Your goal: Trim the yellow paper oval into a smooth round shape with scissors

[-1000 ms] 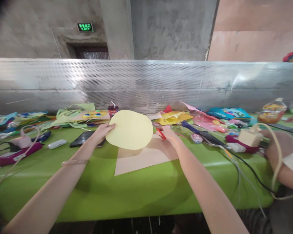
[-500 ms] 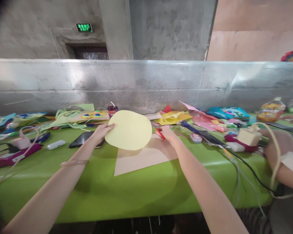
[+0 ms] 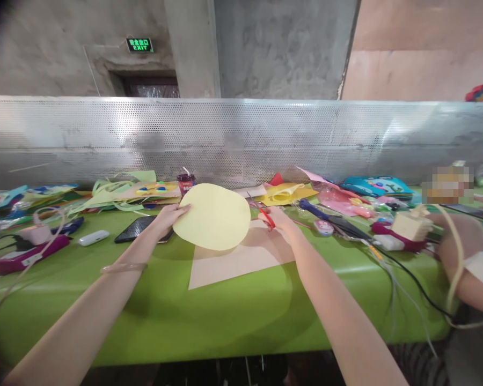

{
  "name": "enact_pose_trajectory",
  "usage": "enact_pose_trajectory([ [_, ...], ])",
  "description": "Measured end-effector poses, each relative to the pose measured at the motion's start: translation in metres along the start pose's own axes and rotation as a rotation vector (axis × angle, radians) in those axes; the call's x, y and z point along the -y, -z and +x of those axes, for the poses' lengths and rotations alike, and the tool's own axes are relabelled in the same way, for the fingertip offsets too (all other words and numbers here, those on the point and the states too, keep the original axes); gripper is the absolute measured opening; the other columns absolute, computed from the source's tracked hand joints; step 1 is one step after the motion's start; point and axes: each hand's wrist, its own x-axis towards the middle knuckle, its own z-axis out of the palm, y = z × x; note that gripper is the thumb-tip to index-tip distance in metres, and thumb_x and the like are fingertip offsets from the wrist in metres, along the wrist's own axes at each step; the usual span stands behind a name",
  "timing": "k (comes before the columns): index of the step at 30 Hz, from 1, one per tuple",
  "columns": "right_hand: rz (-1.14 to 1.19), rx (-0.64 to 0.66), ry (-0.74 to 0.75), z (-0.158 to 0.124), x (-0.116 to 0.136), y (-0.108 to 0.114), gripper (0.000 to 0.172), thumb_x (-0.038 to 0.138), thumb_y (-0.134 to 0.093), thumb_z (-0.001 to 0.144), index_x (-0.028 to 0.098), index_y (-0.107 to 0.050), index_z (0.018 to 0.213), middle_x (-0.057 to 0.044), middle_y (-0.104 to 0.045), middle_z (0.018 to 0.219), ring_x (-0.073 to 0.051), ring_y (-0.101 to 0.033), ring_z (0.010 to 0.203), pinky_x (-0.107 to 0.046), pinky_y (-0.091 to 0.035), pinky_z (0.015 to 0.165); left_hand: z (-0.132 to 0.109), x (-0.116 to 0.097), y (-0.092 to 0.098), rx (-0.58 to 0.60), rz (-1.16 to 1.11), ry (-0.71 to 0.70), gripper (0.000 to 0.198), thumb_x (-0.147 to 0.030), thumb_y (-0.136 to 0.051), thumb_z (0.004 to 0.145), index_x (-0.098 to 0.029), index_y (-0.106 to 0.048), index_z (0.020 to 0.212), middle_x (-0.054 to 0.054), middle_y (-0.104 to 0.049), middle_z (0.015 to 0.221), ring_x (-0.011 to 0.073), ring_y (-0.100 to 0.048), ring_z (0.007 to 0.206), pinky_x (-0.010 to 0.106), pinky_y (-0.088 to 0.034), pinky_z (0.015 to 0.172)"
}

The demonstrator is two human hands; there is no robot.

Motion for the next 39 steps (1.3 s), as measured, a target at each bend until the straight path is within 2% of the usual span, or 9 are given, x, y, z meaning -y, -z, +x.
enact_pose_trajectory([
  [5,-0.048,0.037,0.004,-0.003,0.005,-0.002,0.019,0.020,-0.047,0.061,0.019,-0.036,0.046,0.005,-0.038,0.038,-0.007,-0.037,0.036,-0.021,-0.034,0.036,-0.003,-0.003,-0.002,0.008,0.022,0.018,0.022,-0.027,-0.068,0.065,-0.009,-0.065,0.077,0.011,-0.068,0.078,0.0178,-0.062,0.057,0.025,-0.050,0.051],
  [9,-0.036,0.063,0.037,-0.005,0.008,0.000,0.019,0.017,-0.045,0.060,0.019,-0.034,0.045,0.006,-0.035,0.036,-0.006,-0.032,0.034,-0.021,-0.031,0.036,-0.010,-0.007,-0.004,0.077,0.024,0.045,0.018,-0.025,-0.066,0.068,-0.010,-0.065,0.078,0.011,-0.068,0.077,0.0184,-0.063,0.058,0.026,-0.051,0.052],
  [14,-0.002,0.142,-0.052,-0.006,0.007,0.003,0.016,0.017,-0.047,0.057,0.019,-0.036,0.046,0.006,-0.034,0.034,-0.006,-0.030,0.034,-0.021,-0.027,0.034,-0.016,-0.009,-0.003,0.164,0.040,0.091,0.023,-0.027,-0.069,0.064,-0.008,-0.066,0.077,0.013,-0.068,0.076,0.0206,-0.063,0.057,0.027,-0.051,0.050],
  [24,-0.037,0.163,-0.104,-0.010,0.016,0.001,0.023,0.015,-0.046,0.058,0.020,-0.030,0.043,0.005,-0.034,0.035,-0.005,-0.026,0.032,-0.022,-0.026,0.034,-0.016,-0.011,-0.004,0.136,0.034,0.101,0.019,-0.024,-0.067,0.066,-0.008,-0.065,0.077,0.013,-0.068,0.080,0.0198,-0.063,0.059,0.026,-0.051,0.051],
  [33,-0.136,0.146,-0.106,-0.003,0.005,0.003,0.016,0.012,-0.048,0.056,0.018,-0.037,0.047,0.005,-0.040,0.038,-0.006,-0.034,0.033,-0.020,-0.026,0.032,-0.016,-0.012,-0.002,0.166,0.044,0.116,0.025,-0.027,-0.069,0.065,-0.008,-0.064,0.081,0.012,-0.068,0.078,0.0189,-0.063,0.057,0.026,-0.052,0.052],
  [39,-0.125,0.165,-0.124,-0.006,0.009,0.003,0.018,0.011,-0.045,0.059,0.019,-0.033,0.047,0.005,-0.038,0.037,-0.005,-0.029,0.032,-0.021,-0.023,0.033,-0.016,-0.011,-0.003,0.166,0.061,0.116,0.024,-0.026,-0.067,0.067,-0.008,-0.064,0.083,0.011,-0.068,0.080,0.0184,-0.063,0.058,0.026,-0.052,0.053],
])
